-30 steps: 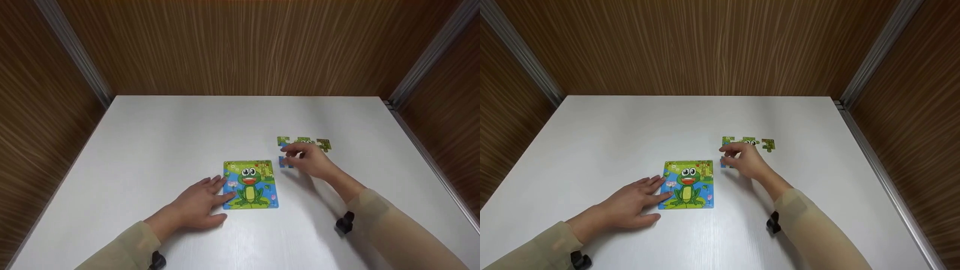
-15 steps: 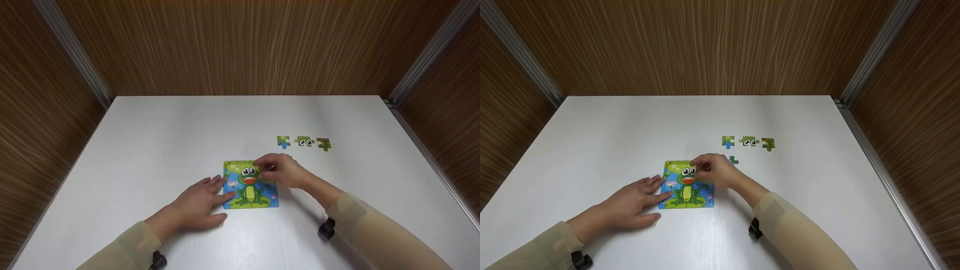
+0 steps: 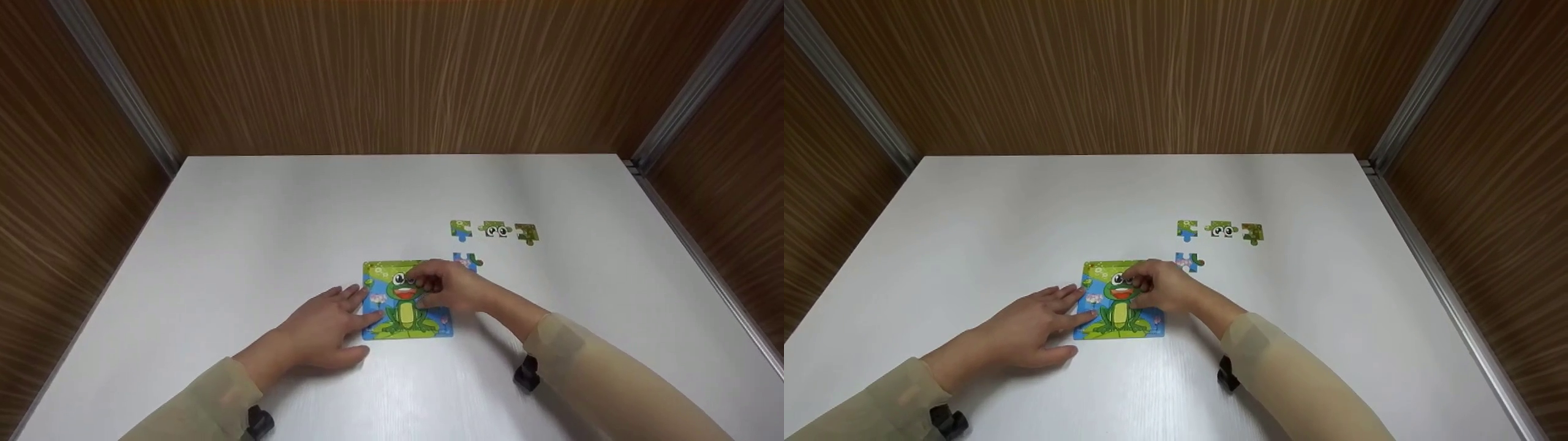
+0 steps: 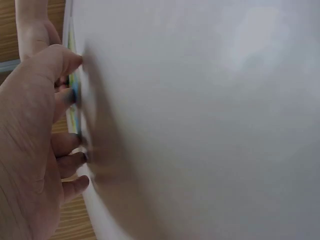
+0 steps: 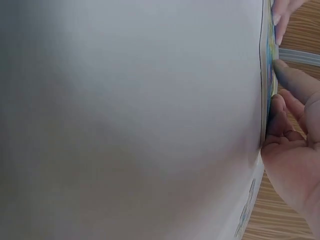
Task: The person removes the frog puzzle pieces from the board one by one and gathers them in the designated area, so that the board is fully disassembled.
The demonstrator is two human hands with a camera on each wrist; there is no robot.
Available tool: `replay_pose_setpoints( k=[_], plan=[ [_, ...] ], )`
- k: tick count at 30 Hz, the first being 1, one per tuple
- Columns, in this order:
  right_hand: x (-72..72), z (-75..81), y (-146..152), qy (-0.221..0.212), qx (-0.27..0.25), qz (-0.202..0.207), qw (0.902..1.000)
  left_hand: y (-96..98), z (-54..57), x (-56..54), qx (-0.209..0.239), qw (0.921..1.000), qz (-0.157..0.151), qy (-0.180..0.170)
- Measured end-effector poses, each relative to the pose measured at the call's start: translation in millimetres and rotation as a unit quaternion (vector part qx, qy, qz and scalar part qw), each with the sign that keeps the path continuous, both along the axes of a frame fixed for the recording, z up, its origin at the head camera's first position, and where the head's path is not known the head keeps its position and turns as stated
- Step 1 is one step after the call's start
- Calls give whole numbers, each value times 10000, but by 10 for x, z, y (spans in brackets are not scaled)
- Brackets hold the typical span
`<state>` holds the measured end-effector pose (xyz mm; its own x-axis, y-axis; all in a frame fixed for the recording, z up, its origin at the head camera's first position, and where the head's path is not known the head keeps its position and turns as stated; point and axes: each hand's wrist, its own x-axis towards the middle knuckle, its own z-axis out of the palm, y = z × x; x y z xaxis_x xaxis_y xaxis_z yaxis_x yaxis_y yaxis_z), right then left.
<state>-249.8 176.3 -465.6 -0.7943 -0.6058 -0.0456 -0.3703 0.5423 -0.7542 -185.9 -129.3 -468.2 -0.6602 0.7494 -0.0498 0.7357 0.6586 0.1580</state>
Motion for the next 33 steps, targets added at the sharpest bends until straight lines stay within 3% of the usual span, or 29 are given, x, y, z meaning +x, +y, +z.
replay_pose_setpoints(
  k=[4,7,12,22,33],
  plan=[
    [-2,-5,-15,-2,113,23,9999,54,48,25,-121,9993,-156,309],
    [-7,-9,-18,-70,143,-4,9999,101,72,55,-136,9991,-175,354],
    [-11,-3,-23,-108,157,-27,9998,175,72,67,-89,9996,-195,181],
    [-3,-15,-11,-85,229,34,9997,218,-35,82,54,9998,-125,-173],
    [-24,36,9,-18,304,494,9983,202,-46,57,93,9996,-264,-62]
  ],
)
